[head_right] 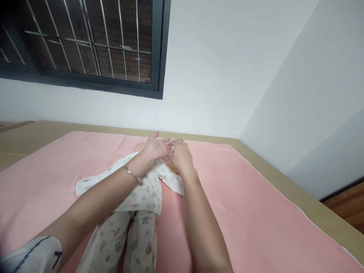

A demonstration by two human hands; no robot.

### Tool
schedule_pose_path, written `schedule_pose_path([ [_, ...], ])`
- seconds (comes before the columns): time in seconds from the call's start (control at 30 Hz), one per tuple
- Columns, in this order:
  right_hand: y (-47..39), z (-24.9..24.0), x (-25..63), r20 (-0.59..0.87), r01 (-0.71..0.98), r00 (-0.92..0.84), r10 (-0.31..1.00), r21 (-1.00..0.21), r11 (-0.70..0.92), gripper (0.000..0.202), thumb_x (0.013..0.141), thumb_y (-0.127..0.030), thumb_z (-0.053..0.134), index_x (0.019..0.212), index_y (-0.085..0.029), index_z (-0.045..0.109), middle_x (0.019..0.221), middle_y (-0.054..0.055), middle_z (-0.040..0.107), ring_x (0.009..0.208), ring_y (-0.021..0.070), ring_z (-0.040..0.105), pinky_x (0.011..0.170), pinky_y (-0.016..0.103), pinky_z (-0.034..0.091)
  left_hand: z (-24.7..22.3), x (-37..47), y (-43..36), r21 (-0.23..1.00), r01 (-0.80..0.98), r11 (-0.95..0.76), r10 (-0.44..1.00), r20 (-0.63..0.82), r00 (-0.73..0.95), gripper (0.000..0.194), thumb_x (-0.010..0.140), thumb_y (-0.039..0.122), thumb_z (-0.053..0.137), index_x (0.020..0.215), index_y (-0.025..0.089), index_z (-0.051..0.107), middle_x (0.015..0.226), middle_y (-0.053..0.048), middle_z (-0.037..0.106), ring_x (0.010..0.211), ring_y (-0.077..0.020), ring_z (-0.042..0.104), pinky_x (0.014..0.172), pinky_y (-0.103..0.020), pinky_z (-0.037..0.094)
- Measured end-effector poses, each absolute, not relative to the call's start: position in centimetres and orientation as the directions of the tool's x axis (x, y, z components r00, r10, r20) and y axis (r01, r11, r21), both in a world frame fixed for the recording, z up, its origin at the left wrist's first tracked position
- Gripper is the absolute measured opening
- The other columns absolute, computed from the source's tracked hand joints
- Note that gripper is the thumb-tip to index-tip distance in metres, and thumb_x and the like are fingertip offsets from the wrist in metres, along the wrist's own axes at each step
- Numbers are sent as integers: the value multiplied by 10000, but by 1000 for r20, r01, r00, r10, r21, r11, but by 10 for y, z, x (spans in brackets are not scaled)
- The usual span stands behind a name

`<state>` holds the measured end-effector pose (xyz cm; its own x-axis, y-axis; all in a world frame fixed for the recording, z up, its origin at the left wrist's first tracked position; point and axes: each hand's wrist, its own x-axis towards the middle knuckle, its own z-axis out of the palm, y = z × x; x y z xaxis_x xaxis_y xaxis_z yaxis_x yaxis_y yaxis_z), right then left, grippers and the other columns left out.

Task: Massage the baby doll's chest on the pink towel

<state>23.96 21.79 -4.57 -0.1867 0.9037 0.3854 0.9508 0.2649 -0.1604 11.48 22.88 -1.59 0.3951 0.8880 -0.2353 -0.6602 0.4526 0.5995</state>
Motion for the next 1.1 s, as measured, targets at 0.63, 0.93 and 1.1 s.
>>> schedule_pose_path([
  [0.63,207,-59,206,405,944,-158,900,330,18,587,924,-180,389,1477,11,360,1542,250,368,1447,342,321,1135,501,315,-15,5,118,579,-624,525,851,-336,403,647,938,431,397,1472,65,402,1504,-181,477,1409,-247,441,1168,-340,305],
  [0.93,203,-59,198,360,963,-110,926,268,11,473,953,-187,399,1401,-64,488,1587,272,249,1495,372,193,1138,575,278,11,-29,59,591,-639,493,860,-218,462,657,953,429,363,1521,101,338,1538,-144,445,1451,-224,379,1193,-345,268],
  [1.1,179,-45,176,404,975,-154,902,-86,205,469,983,-252,389,1405,-76,492,1598,243,247,1513,342,152,1187,588,201,18,-31,48,589,-655,472,880,-275,387,625,959,384,353,1526,125,319,1580,-139,375,1480,-214,321,1218,-356,217],
])
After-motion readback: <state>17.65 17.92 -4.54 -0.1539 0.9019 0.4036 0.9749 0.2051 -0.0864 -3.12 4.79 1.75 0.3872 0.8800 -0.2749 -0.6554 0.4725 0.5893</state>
